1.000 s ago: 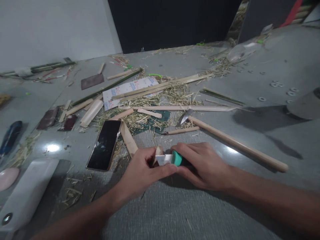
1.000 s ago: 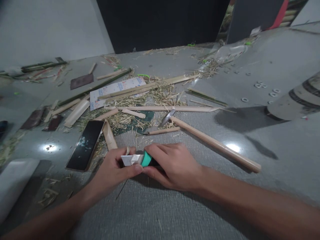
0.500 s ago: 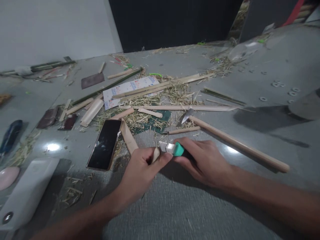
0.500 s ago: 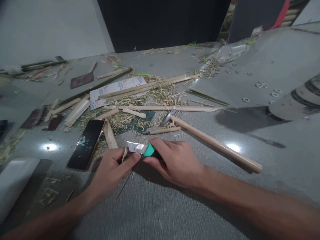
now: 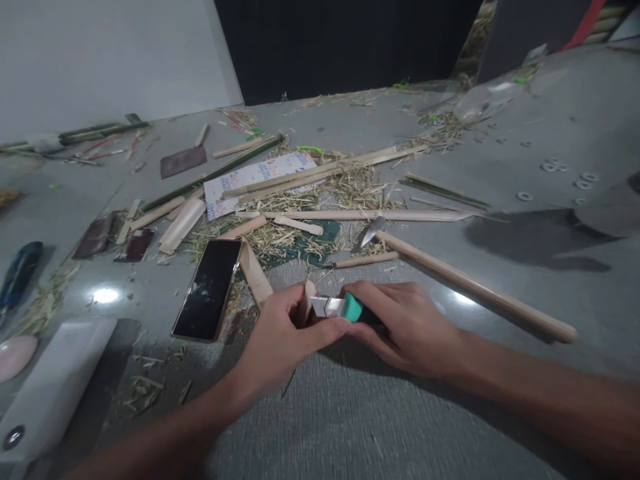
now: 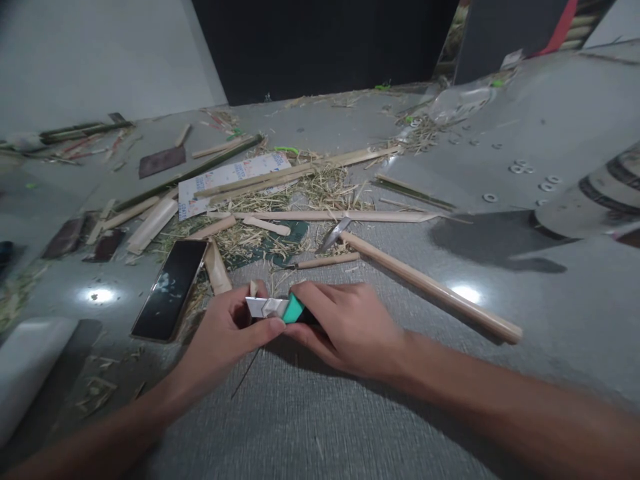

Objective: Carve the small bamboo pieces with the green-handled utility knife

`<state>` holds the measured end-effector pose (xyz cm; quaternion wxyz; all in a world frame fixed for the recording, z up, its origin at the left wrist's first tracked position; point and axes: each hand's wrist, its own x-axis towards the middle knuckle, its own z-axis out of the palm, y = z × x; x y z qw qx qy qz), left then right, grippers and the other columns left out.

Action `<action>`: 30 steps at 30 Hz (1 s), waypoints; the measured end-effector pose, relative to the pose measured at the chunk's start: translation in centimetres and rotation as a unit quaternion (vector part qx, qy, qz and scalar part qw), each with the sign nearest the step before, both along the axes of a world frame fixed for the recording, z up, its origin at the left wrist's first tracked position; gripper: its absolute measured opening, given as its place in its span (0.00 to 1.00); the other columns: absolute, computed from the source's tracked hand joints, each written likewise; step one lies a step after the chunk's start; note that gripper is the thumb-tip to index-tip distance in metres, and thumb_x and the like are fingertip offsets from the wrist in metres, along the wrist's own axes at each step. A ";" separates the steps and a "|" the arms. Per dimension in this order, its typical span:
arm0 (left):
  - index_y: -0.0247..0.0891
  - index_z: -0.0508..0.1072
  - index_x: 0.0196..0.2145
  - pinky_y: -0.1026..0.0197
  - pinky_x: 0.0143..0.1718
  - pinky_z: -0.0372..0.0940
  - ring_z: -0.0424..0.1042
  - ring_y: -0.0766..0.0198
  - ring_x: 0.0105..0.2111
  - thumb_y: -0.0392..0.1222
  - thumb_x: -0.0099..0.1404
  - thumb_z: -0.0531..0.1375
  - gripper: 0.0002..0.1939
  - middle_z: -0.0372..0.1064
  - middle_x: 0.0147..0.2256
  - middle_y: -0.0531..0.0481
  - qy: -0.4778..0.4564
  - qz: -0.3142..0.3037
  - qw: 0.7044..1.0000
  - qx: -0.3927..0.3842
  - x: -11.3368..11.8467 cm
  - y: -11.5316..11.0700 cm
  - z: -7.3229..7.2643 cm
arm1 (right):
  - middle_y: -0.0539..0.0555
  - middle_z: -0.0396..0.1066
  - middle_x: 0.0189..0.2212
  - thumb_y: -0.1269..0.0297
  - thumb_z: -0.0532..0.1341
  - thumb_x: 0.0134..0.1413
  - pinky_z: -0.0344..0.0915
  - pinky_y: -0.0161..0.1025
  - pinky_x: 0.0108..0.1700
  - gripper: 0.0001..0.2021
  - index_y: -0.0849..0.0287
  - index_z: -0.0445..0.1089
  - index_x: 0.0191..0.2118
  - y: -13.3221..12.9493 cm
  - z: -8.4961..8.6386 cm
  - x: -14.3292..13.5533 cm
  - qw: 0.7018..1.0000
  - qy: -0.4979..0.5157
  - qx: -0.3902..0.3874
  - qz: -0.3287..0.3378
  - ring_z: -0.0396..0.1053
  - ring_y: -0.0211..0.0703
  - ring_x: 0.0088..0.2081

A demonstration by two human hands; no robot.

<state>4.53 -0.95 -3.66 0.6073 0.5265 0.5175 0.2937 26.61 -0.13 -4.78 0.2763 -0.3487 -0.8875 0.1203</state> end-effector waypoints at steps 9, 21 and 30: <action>0.39 0.64 0.27 0.62 0.27 0.47 0.51 0.68 0.27 0.59 0.61 0.72 0.26 0.51 0.25 0.58 0.001 -0.012 1.000 0.008 -0.3 0.1 -0.3 | 0.52 0.76 0.28 0.51 0.51 0.78 0.57 0.39 0.27 0.18 0.60 0.68 0.43 0.1 -0.1 -0.1 1.000 -0.007 0.008 -0.002 0.71 0.40 0.25; 0.41 0.58 0.22 0.61 0.23 0.43 0.47 0.69 0.22 0.59 0.70 0.64 0.28 0.48 0.20 0.59 0.003 0.002 1.000 0.021 0.0 -0.4 0.0 | 0.53 0.79 0.29 0.47 0.50 0.78 0.55 0.38 0.26 0.20 0.59 0.67 0.47 0.1 -0.3 0.0 0.998 -0.002 0.004 -0.065 0.73 0.43 0.23; 0.39 0.66 0.29 0.64 0.25 0.47 0.51 0.70 0.25 0.55 0.61 0.73 0.22 0.54 0.24 0.59 -0.030 0.013 0.999 0.003 -0.2 0.2 -0.6 | 0.51 0.76 0.26 0.48 0.49 0.78 0.54 0.38 0.26 0.20 0.57 0.66 0.42 0.2 0.0 -0.1 1.000 -0.006 -0.003 -0.024 0.70 0.41 0.22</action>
